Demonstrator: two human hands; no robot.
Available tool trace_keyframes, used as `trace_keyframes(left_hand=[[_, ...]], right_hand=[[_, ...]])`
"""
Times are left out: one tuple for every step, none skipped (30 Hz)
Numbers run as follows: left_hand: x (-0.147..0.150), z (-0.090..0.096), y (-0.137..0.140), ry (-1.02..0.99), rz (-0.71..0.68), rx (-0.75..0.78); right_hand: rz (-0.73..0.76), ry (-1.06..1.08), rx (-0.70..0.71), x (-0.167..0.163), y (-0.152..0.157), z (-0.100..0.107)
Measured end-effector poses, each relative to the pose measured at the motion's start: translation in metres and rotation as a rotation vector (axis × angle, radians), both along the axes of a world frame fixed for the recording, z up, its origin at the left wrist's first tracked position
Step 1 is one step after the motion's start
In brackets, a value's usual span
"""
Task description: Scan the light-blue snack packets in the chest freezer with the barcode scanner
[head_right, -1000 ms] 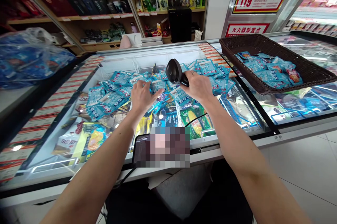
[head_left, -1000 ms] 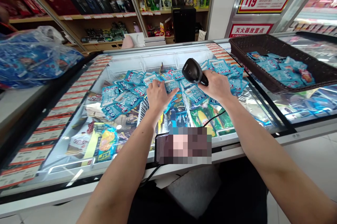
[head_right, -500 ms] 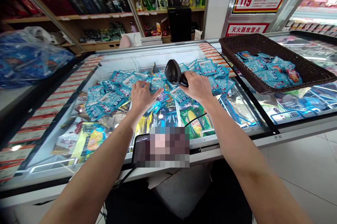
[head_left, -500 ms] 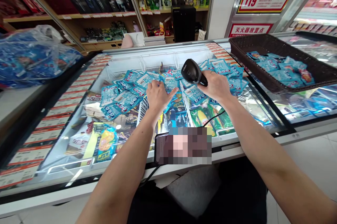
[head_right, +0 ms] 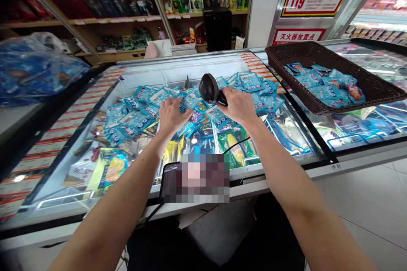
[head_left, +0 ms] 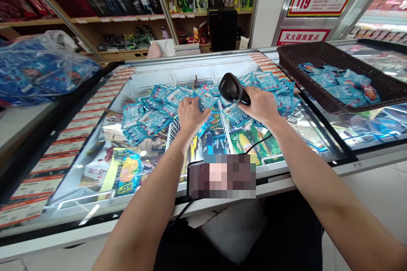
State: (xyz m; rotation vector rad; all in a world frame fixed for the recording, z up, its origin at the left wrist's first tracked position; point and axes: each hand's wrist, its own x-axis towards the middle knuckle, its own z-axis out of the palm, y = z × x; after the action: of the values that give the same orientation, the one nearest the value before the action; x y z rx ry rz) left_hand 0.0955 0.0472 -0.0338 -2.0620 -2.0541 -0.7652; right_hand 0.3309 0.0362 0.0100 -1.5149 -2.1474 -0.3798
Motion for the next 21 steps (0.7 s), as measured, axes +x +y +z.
trace_keyframes(left_hand=[[0.0, 0.001, 0.001, -0.013, 0.006, -0.013], [-0.001, 0.001, 0.001, -0.03, 0.009, -0.025], [-0.002, 0.001, 0.003, -0.051, 0.009, -0.032], [-0.003, 0.001, 0.004, -0.075, 0.007, -0.03], [-0.004, 0.001, 0.005, -0.1, 0.004, -0.021], [-0.005, 0.0, 0.006, -0.127, 0.001, -0.006], [-0.006, 0.0, 0.007, -0.155, -0.002, 0.011], [-0.007, 0.0, 0.007, -0.184, -0.005, 0.026], [-0.008, -0.001, 0.008, -0.213, -0.01, 0.038], [-0.009, -0.001, 0.008, -0.243, -0.021, 0.05], [-0.009, 0.0, 0.008, -0.273, -0.04, 0.066], [-0.01, 0.0, 0.008, -0.304, -0.066, 0.086], [-0.011, 0.0, 0.008, -0.335, -0.099, 0.109], [-0.011, 0.0, 0.008, -0.362, -0.135, 0.134], [-0.012, -0.001, 0.008, -0.381, -0.17, 0.158], [-0.013, -0.001, 0.009, -0.39, -0.202, 0.177], [-0.013, -0.002, 0.009, -0.389, -0.226, 0.192], [-0.014, -0.002, 0.009, -0.381, -0.244, 0.204], [-0.014, -0.003, 0.01, -0.372, -0.257, 0.217], [-0.015, -0.003, 0.01, -0.367, -0.267, 0.23], [-0.015, -0.004, 0.011, -0.369, -0.275, 0.244]], right_hand=[[-0.001, 0.001, -0.006, 0.0, 0.0, 0.0], [-0.003, 0.002, -0.012, 0.0, 0.0, 0.0], [-0.004, 0.002, -0.016, 0.0, 0.0, 0.0], [-0.004, 0.003, -0.019, -0.001, 0.0, 0.0], [-0.002, 0.003, -0.019, -0.001, 0.0, 0.0], [0.0, 0.003, -0.019, -0.001, 0.0, 0.0], [0.003, 0.004, -0.018, 0.0, 0.0, 0.0], [0.007, 0.004, -0.014, 0.0, 0.0, 0.0], [0.011, 0.006, -0.007, 0.0, 0.0, 0.0], [0.017, 0.007, -0.001, 0.0, 0.0, -0.001], [0.024, 0.008, 0.005, 0.0, 0.0, -0.001], [0.031, 0.009, 0.009, 0.0, 0.0, -0.001], [0.038, 0.01, 0.011, 0.0, 0.0, -0.001], [0.046, 0.011, 0.013, 0.0, 0.0, -0.001], [0.057, 0.011, 0.014, 0.0, 0.0, -0.001], [0.07, 0.011, 0.016, 0.0, 0.0, -0.001], [0.085, 0.009, 0.019, 0.0, 0.0, -0.001], [0.099, 0.006, 0.022, 0.0, 0.0, -0.001], [0.111, 0.004, 0.026, 0.0, -0.001, -0.001], [0.12, 0.002, 0.031, 0.0, -0.001, -0.001], [0.125, 0.002, 0.039, 0.0, -0.001, -0.001]])
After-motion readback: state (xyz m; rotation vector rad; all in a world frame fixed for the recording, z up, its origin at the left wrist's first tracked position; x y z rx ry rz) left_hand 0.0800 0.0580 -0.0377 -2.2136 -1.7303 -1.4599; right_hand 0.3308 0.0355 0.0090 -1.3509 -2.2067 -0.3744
